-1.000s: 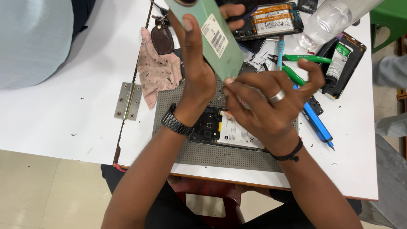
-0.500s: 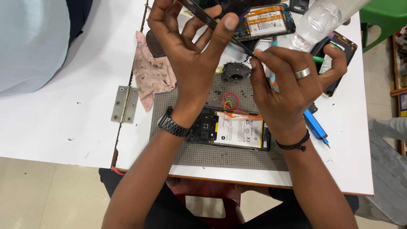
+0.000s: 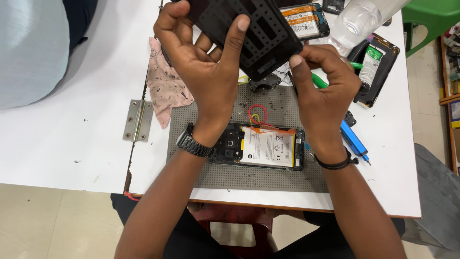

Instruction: The person works at a repair bench on a disassembled smartphone, using a blue pry tool to work around the phone frame and battery assembly. They handle the phone back housing, press and fit small components, align a green back cover with its camera ring, and press it into place on the device.

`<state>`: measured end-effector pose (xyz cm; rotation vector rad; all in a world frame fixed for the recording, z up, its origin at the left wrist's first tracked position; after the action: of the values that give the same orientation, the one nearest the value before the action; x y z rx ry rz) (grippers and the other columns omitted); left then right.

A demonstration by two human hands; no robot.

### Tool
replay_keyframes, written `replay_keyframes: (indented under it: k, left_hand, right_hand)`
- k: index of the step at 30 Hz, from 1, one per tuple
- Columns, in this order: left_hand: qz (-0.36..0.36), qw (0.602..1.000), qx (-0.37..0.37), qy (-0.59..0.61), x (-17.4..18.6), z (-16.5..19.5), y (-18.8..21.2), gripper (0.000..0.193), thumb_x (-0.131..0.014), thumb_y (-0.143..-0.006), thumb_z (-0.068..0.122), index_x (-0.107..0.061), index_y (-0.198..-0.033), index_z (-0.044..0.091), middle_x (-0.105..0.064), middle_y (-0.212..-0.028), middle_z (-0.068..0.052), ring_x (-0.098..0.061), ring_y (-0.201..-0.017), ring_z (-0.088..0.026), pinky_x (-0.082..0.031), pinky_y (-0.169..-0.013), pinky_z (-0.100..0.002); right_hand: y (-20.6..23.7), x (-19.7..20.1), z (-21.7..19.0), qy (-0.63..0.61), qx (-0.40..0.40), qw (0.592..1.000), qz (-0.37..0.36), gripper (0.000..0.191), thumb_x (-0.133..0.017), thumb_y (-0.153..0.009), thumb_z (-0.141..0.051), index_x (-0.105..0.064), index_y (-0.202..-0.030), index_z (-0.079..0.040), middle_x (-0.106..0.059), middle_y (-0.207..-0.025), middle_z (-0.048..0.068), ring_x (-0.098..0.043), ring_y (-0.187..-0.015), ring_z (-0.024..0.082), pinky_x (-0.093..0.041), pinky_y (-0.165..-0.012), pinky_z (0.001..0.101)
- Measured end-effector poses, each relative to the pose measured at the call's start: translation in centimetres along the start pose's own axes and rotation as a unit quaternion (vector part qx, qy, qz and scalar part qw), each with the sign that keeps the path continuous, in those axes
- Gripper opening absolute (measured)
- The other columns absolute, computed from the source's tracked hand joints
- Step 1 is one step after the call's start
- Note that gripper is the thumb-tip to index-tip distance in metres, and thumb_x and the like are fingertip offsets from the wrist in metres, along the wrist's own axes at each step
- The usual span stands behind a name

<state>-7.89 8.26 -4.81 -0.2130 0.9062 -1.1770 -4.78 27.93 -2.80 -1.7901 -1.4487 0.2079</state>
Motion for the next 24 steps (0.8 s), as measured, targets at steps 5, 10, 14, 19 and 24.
replay_keyframes:
  k: [5, 10, 14, 19, 24]
  left_hand:
    - [0.008, 0.998, -0.045, -0.041, 0.0, 0.8, 0.6, 0.061, -0.082, -0.103, 0.004, -0.032, -0.138, 0.01, -0.05, -0.139, -0.012, -0.07, -0.12, -0.022, -0.064, -0.09, -0.028]
    - [-0.026, 0.983, -0.146, -0.105, -0.9, 2.0, 0.9, 0.065, -0.083, -0.101, 0.002, -0.032, -0.139, 0.016, -0.047, -0.135, -0.007, -0.073, -0.113, -0.018, -0.065, -0.085, -0.025]
    - [-0.054, 0.952, -0.255, -0.162, -2.2, 3.9, 1.5, 0.056, -0.084, -0.096, 0.004, -0.037, -0.125, 0.013, -0.052, -0.129, -0.006, -0.07, -0.106, -0.017, -0.064, -0.079, -0.023]
    - [-0.176, 0.911, -0.301, -0.218, -3.2, 5.9, 2.3, 0.027, -0.081, -0.084, 0.006, -0.057, -0.095, 0.008, -0.063, -0.113, -0.014, -0.072, -0.097, -0.026, -0.065, -0.074, -0.035]
    - [-0.259, 0.852, -0.402, -0.215, -4.6, 7.0, 3.3, 0.031, -0.086, -0.087, 0.012, -0.06, -0.105, 0.013, -0.059, -0.117, -0.011, -0.072, -0.098, -0.029, -0.065, -0.073, -0.035]
  right_hand:
    - [0.0, -0.5, 0.6, -0.125, -0.049, 0.99, -0.036, 0.01, -0.067, -0.111, -0.001, -0.072, -0.117, 0.006, -0.072, -0.106, 0.007, -0.066, -0.084, 0.009, -0.054, -0.076, 0.0211]
    - [-0.1, -0.5, 1.1, -0.141, -0.09, 0.985, -0.034, 0.012, -0.067, -0.11, -0.006, -0.072, -0.114, 0.005, -0.073, -0.104, 0.007, -0.067, -0.087, 0.009, -0.056, -0.079, 0.0237]
    - [0.1, -0.4, 2.0, -0.153, -0.124, 0.98, -0.036, 0.015, -0.067, -0.111, -0.01, -0.074, -0.113, 0.004, -0.074, -0.102, 0.006, -0.067, -0.085, 0.008, -0.054, -0.079, 0.0232]
    - [0.3, -0.6, 4.0, -0.281, -0.193, 0.94, -0.028, 0.018, -0.069, -0.107, -0.01, -0.074, -0.116, 0.005, -0.075, -0.106, 0.008, -0.066, -0.09, 0.011, -0.053, -0.084, 0.0241]
    - [0.8, -0.5, 3.5, -0.319, -0.206, 0.921, -0.085, 0.022, -0.068, -0.104, -0.013, -0.069, -0.119, 0.003, -0.072, -0.11, 0.008, -0.067, -0.095, 0.011, -0.055, -0.087, 0.0265]
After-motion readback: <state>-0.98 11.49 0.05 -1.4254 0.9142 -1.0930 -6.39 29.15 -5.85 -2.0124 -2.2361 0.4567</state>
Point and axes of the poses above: each hand's wrist, its own y-axis away from the middle knuckle, its own x-axis out of the back of the hand, z = x × y, the point moved 6 cm from there along -y, towards the middle knuckle
